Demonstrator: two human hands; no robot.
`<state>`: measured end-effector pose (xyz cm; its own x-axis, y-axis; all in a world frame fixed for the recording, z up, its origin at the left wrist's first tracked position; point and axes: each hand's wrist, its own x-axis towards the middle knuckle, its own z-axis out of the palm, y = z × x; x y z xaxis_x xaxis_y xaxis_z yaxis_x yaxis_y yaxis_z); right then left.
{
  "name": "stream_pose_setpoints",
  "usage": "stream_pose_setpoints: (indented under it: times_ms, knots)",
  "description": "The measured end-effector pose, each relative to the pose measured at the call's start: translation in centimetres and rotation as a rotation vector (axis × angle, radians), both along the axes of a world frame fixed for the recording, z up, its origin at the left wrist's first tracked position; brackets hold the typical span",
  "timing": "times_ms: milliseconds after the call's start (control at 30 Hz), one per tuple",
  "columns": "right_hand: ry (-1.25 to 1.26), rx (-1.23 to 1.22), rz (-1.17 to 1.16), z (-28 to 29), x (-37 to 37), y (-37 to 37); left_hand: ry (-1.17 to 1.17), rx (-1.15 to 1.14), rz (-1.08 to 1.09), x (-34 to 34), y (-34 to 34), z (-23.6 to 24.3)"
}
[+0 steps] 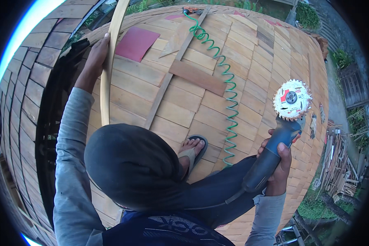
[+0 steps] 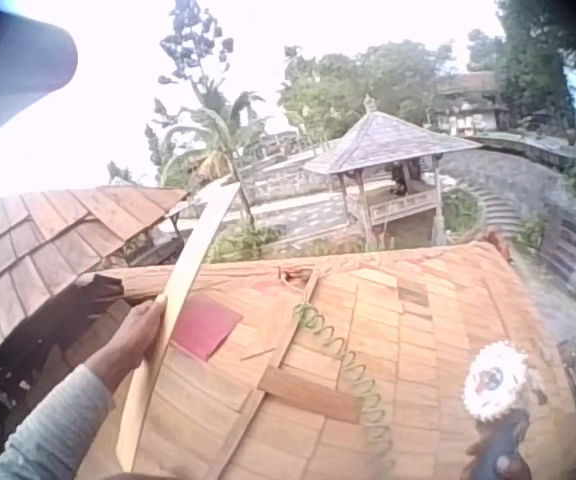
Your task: The person installs wood shingles on a curved roof by positioning individual shingles and securing them with a nail gun, and later uses an angle grinder to trim edges.
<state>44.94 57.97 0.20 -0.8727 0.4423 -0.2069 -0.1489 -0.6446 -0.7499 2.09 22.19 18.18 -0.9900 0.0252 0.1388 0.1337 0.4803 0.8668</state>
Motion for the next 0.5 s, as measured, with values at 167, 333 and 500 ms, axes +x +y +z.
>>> stream_pose_setpoints:
  times_ms: [167,333,500]
  knots:
    - [0.041,-0.027,0.021,-0.2,0.5,-0.4,0.108,0.01,-0.197,-7.0,2.2,1.2]
    - [-0.046,0.014,-0.025,-1.2,0.0,0.4,0.206,-0.724,-0.186,-9.9,7.6,-0.6]
    - [-0.104,-0.104,-0.08,-1.3,-1.2,0.9,0.649,-1.186,-0.194,-12.6,6.6,-5.0]
